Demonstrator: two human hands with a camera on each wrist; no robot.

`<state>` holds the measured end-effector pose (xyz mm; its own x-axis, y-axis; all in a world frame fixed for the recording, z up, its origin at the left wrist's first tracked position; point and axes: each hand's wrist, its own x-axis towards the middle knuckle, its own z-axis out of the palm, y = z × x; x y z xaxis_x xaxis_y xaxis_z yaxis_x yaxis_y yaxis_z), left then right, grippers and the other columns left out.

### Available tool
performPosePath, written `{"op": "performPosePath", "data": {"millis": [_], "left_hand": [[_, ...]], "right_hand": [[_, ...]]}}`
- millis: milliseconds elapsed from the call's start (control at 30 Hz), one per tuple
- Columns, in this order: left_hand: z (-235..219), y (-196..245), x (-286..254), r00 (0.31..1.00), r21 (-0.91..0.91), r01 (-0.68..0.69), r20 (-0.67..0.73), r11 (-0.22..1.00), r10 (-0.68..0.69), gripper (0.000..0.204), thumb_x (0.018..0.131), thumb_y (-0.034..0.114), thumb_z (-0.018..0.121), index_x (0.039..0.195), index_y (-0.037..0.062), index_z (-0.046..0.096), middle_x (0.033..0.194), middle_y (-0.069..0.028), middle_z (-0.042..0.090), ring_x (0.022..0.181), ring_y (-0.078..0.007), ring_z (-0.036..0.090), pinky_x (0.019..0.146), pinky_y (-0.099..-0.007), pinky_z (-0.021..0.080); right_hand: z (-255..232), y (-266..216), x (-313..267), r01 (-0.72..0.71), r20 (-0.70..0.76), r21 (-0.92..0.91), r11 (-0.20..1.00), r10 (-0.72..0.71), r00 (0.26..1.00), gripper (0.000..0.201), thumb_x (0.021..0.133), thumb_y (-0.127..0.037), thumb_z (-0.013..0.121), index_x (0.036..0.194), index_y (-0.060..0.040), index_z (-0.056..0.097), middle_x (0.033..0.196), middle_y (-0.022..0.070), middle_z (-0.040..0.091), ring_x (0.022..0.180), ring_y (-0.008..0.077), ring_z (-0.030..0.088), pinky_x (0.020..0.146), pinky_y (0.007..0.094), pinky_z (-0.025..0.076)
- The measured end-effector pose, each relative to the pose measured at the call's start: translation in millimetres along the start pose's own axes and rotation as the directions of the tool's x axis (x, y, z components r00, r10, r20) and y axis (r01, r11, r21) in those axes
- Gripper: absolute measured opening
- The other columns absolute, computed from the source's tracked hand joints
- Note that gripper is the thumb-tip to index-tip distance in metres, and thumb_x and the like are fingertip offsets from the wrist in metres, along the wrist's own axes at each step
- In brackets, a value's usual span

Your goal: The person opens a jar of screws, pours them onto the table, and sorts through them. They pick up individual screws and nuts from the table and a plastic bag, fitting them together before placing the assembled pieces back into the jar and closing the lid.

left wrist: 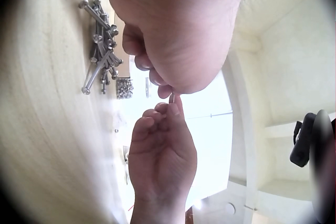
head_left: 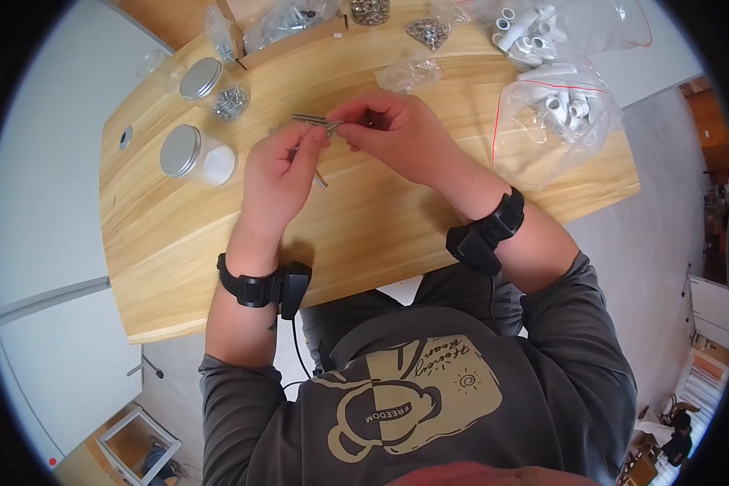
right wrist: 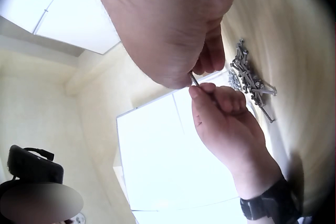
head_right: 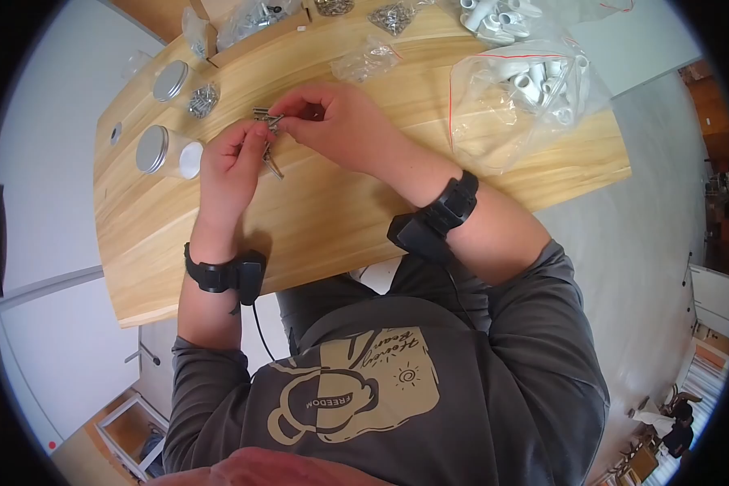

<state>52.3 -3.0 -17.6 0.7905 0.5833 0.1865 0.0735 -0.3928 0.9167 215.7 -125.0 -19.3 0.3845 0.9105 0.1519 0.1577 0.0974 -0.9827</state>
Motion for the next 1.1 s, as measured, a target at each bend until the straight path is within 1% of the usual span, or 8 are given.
{"op": "performPosePath", "data": {"millis": [133,467,533,600,733,800,1000,1100], "left_hand": [[0,0,0,1.0,-0.001,-0.009,-0.002,1.0,0.009,0.018,0.103,0.013,0.061,0.095,-0.001,0.069,0.074,0.0002,0.061,0.067,-0.0061,0.051,0.061,-0.0231,0.043],[-21,-14,5,0.971,-0.397,0.189,0.209,0.898,-0.112,0.02,0.102,0.014,0.062,0.09,-0.0016,0.067,0.071,0.001,0.06,0.065,-0.0075,0.05,0.06,-0.027,0.042],[-6,-12,1,0.991,-0.224,0.058,0.133,0.973,-0.028,0.019,0.1,0.014,0.064,0.09,-0.0014,0.068,0.071,-0.0009,0.061,0.064,-0.0093,0.051,0.06,-0.0284,0.042],[2,-3,-2,0.996,-0.027,-0.063,0.068,0.998,0.064,0.017,0.099,0.014,0.066,0.09,-0.0013,0.068,0.072,-0.0028,0.063,0.063,-0.0112,0.052,0.059,-0.0297,0.042],[4,10,-2,0.965,0.208,-0.054,0.261,0.977,-0.002,0.011,0.093,0.012,0.07,0.094,0.001,0.072,0.08,-0.0089,0.067,0.066,-0.0183,0.061,0.062,-0.029,0.048],[5,9,-2,0.965,0.23,-0.053,0.26,0.972,-0.009,0.011,0.092,0.012,0.071,0.096,0.0021,0.073,0.083,-0.0104,0.068,0.067,-0.0208,0.064,0.062,-0.0294,0.05],[1,4,-1,0.955,0.377,-0.197,0.283,0.905,0.09,0.012,0.088,0.016,0.072,0.097,0.0079,0.076,0.093,-0.0094,0.071,0.078,-0.0291,0.068,0.067,-0.0381,0.053],[1,6,-1,0.958,0.448,-0.193,0.28,0.873,0.068,0.013,0.087,0.018,0.072,0.096,0.0098,0.077,0.094,-0.0064,0.071,0.082,-0.0304,0.067,0.07,-0.039,0.054]], "right_hand": [[0,-7,-1,-0.136,0.047,0.1,0.986,0.131,0.99,0.015,0.097,-0.007,0.068,0.109,-0.0021,0.073,0.089,-0.0003,0.07,0.08,0.0065,0.064,0.073,0.0223,0.052],[-21,-10,-2,0.316,-0.042,-0.27,0.909,-0.339,0.94,0.013,0.095,-0.004,0.068,0.107,-0.0019,0.072,0.098,0.0023,0.07,0.088,0.0073,0.064,0.077,0.0235,0.052],[-33,-16,4,0.311,-0.109,-0.309,0.899,-0.358,0.927,0.013,0.094,-0.004,0.068,0.107,-0.002,0.072,0.096,0.0022,0.07,0.086,0.007,0.064,0.077,0.0236,0.052],[-49,-25,10,0.0,-0.469,-0.313,0.95,-0.155,0.869,0.014,0.095,-0.009,0.068,0.106,-0.002,0.074,0.091,0.0012,0.074,0.08,0.0063,0.064,0.074,0.0228,0.052],[-85,-4,28,-0.103,-0.618,-0.368,0.924,-0.161,0.769,0.018,0.097,-0.016,0.067,0.105,-0.0025,0.075,0.088,0.0005,0.076,0.072,0.0065,0.063,0.068,0.0225,0.052],[-93,3,28,-0.2,-0.601,-0.628,0.752,-0.305,0.739,0.033,0.098,-0.025,0.06,0.088,0.0036,0.071,0.075,0.0222,0.069,0.072,0.0356,0.07,0.068,0.041,0.056],[-103,12,32,-0.398,-0.529,-0.459,0.794,0.116,0.841,0.023,0.098,-0.022,0.066,0.108,-0.0033,0.074,0.09,0.0007,0.076,0.07,0.0069,0.063,0.065,0.0233,0.051],[-102,18,32,-0.398,-0.5,-0.342,0.852,0.193,0.844,0.025,0.1,-0.023,0.063,0.112,-0.0036,0.073,0.09,0.0016,0.076,0.067,0.0083,0.063,0.062,0.024,0.051]]}}
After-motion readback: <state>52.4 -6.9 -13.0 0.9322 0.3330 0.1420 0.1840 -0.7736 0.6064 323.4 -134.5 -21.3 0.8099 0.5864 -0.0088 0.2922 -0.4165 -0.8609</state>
